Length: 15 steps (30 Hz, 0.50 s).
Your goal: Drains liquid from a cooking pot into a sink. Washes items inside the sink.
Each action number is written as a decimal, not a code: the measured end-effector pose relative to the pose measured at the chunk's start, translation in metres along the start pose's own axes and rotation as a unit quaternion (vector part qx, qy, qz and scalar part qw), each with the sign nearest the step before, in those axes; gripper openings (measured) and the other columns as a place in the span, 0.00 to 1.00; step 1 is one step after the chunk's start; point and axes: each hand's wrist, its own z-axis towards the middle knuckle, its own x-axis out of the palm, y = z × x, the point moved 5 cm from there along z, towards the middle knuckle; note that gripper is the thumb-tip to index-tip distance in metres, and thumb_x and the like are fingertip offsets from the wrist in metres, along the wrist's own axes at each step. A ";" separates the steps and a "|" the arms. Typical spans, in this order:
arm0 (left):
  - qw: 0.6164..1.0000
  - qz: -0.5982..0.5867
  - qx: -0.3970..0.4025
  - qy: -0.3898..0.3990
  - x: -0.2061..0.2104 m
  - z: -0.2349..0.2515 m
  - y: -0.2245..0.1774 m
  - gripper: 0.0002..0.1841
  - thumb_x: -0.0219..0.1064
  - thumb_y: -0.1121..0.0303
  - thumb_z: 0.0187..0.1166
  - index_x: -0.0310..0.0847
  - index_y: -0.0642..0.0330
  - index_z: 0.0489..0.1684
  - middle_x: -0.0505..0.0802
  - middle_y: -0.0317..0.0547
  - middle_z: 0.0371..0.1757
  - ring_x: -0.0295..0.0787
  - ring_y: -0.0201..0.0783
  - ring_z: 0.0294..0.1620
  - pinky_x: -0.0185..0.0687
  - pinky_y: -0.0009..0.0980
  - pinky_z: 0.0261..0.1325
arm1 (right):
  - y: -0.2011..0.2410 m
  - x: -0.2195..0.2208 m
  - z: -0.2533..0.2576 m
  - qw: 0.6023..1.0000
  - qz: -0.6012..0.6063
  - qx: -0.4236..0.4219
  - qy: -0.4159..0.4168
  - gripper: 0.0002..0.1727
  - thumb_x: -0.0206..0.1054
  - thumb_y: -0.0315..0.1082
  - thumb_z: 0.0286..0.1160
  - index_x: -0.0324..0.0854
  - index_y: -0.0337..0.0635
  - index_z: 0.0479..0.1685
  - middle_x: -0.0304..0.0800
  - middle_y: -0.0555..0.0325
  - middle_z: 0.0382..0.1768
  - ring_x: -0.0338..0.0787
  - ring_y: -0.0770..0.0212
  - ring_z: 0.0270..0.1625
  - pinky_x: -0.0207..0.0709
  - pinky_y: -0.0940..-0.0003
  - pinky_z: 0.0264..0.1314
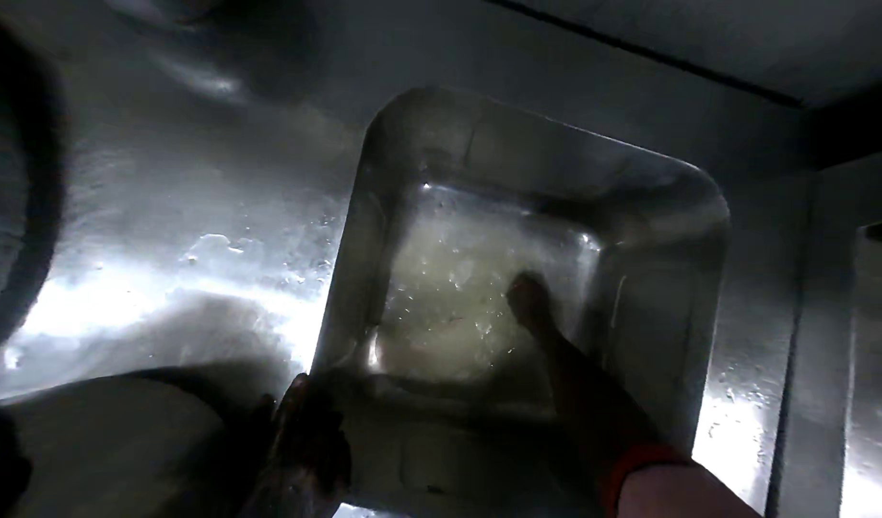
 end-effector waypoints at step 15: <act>1.000 -0.018 -0.009 0.006 0.000 0.002 -0.004 0.23 0.51 0.61 0.78 0.93 0.65 0.46 0.93 0.57 0.65 0.71 0.66 0.84 0.51 0.61 0.89 | 0.097 0.097 -0.071 0.969 -0.052 -0.188 0.150 0.24 0.57 0.27 0.86 0.75 0.36 0.80 0.76 0.40 0.80 0.76 0.43 0.83 0.69 0.51 0.86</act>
